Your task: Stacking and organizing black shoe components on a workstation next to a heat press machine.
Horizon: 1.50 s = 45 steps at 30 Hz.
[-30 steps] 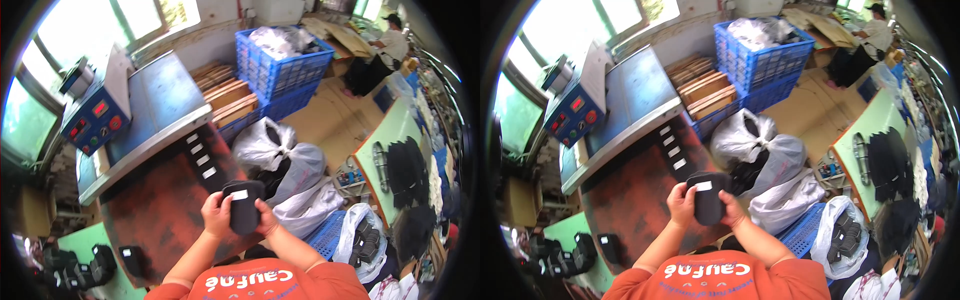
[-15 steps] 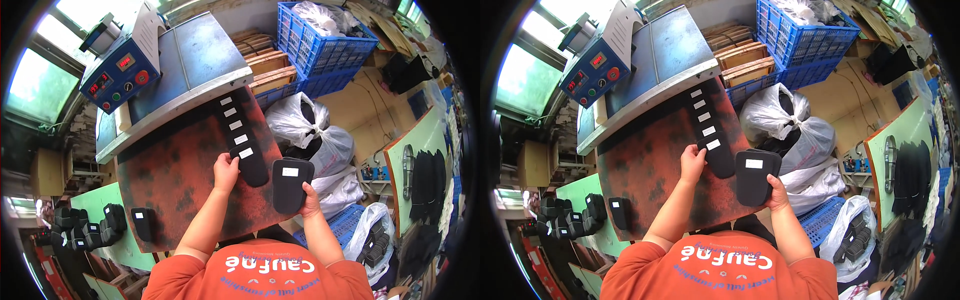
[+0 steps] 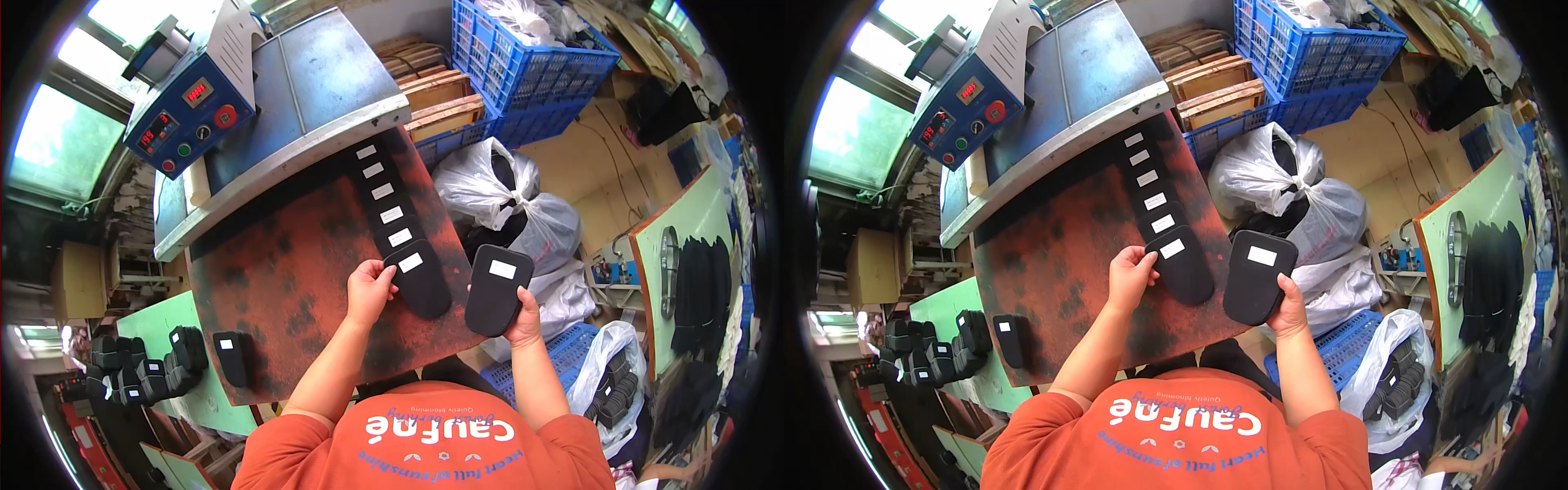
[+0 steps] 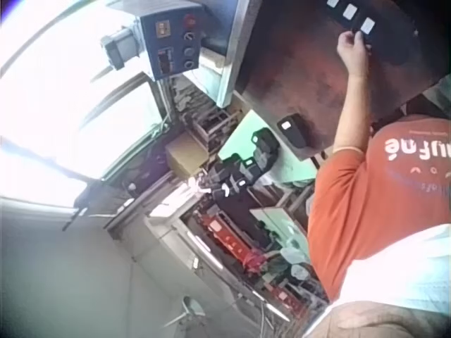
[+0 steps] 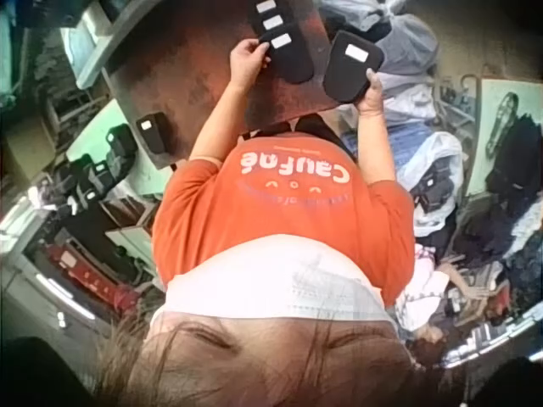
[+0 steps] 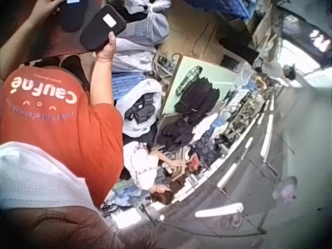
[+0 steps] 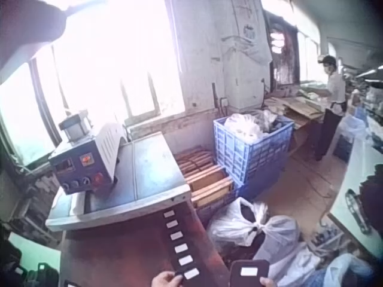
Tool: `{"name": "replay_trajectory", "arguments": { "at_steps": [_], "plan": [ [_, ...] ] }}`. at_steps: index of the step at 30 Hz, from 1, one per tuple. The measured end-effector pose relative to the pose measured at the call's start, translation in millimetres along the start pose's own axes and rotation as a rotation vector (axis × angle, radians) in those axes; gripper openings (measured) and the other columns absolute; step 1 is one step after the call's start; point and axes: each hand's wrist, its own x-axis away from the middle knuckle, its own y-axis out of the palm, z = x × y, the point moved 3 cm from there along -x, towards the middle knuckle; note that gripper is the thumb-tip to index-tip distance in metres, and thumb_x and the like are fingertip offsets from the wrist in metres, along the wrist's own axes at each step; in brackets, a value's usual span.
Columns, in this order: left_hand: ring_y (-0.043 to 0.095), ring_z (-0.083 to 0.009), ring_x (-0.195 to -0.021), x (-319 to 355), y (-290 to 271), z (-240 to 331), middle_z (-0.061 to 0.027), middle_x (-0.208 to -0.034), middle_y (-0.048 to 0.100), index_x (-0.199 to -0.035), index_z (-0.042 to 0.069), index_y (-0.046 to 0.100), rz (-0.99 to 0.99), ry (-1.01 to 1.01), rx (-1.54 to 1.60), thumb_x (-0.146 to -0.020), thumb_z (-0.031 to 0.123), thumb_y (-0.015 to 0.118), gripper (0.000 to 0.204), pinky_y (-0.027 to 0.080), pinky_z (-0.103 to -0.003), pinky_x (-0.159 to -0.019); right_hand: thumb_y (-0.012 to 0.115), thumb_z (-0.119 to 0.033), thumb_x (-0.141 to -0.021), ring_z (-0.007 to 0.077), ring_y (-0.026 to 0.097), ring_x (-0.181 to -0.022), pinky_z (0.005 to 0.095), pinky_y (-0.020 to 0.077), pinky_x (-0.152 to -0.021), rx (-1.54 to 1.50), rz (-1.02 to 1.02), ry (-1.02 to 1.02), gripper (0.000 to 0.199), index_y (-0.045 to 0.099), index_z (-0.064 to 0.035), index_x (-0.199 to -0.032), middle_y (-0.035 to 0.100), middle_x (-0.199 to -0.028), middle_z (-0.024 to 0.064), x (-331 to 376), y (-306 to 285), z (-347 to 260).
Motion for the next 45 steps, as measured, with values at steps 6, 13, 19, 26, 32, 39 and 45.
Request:
{"name": "replay_trajectory", "arguments": {
  "at_steps": [6,13,19,26,32,39,45],
  "plan": [
    [0.051,-0.0085,-0.064,18.2,13.8,20.5,-0.006,-0.086,0.057,-0.098,-0.004,0.057,0.101,0.566,-0.436,-0.076,0.009,0.071,0.029,0.045,-0.024,-0.058,0.069,-0.023,-0.079,0.0241,0.056,-0.105,0.038,0.0463,-0.091,0.182,0.062,0.016,0.057,0.044,0.0012,-0.125,0.056,-0.115,0.0127,3.1,10.3,23.9],
    [0.054,-0.0047,-0.058,41.5,16.4,4.2,0.0009,-0.072,0.059,-0.088,0.002,0.058,-0.112,-0.014,0.092,-0.084,0.007,0.062,0.008,0.046,-0.018,-0.05,0.069,-0.032,-0.079,0.0239,0.054,-0.109,0.0391,0.0433,-0.095,0.103,0.013,0.035,0.059,0.045,-0.0021,-0.125,0.055,-0.12,0.0109,9.4,-5.2,29.9],
    [0.054,-0.0092,-0.053,36.1,6.0,-14.0,-0.0039,-0.073,0.057,-0.091,-0.001,0.056,-0.039,-0.069,-0.191,-0.082,0.008,0.064,0.015,0.045,-0.023,-0.047,0.06,-0.035,-0.082,0.0291,0.053,-0.112,0.0437,0.0403,-0.097,-0.014,0.035,0.033,0.058,0.043,-0.0006,-0.127,0.053,-0.122,0.0148,22.4,-25.5,0.4],
    [0.054,-0.0043,-0.06,68.5,38.2,13.4,0.0007,-0.077,0.06,-0.1,0.002,0.058,-0.305,0.095,-0.069,-0.084,0.009,0.063,0.018,0.045,-0.018,-0.051,0.066,-0.028,-0.081,0.0249,0.055,-0.108,0.0405,0.0444,-0.094,0.24,0.056,0.109,0.056,0.044,-0.0031,-0.126,0.054,-0.12,0.0115,26.7,-1.1,40.2],
    [0.055,-0.0056,-0.055,74.6,15.7,-23.7,-0.0014,-0.073,0.06,-0.094,0.001,0.058,-0.141,-0.113,-0.027,-0.084,0.008,0.062,0.013,0.045,-0.019,-0.048,0.059,-0.042,-0.077,0.0401,0.048,-0.115,0.0486,0.0391,-0.098,0.01,-0.074,0.063,0.073,0.037,0.0022,-0.131,0.047,-0.126,0.0253,29.8,-5.9,-10.2],
    [0.051,-0.0089,-0.063,75.2,9.3,-12.6,-0.006,-0.085,0.055,-0.099,-0.001,0.055,-0.038,0.402,-0.389,-0.077,0.007,0.069,0.028,0.045,-0.024,-0.058,0.063,-0.027,-0.082,0.033,0.054,-0.109,0.0442,0.0459,-0.091,0.089,-0.037,0.07,0.056,0.042,0.0009,-0.127,0.054,-0.119,0.0177,16.4,19.8,12.1],
    [0.048,-0.0014,-0.06,61.5,6.5,5.4,0.0022,-0.074,0.059,-0.083,0.005,0.056,-0.145,0.094,0.073,-0.084,0.005,0.062,0.006,0.039,-0.017,-0.053,0.064,-0.021,-0.084,0.0205,0.054,-0.108,0.0356,0.0478,-0.088,0.271,-0.051,-0.042,0.049,0.043,-0.0072,-0.126,0.054,-0.118,0.0067,-21.9,63.4,64.8]
  ]
}}
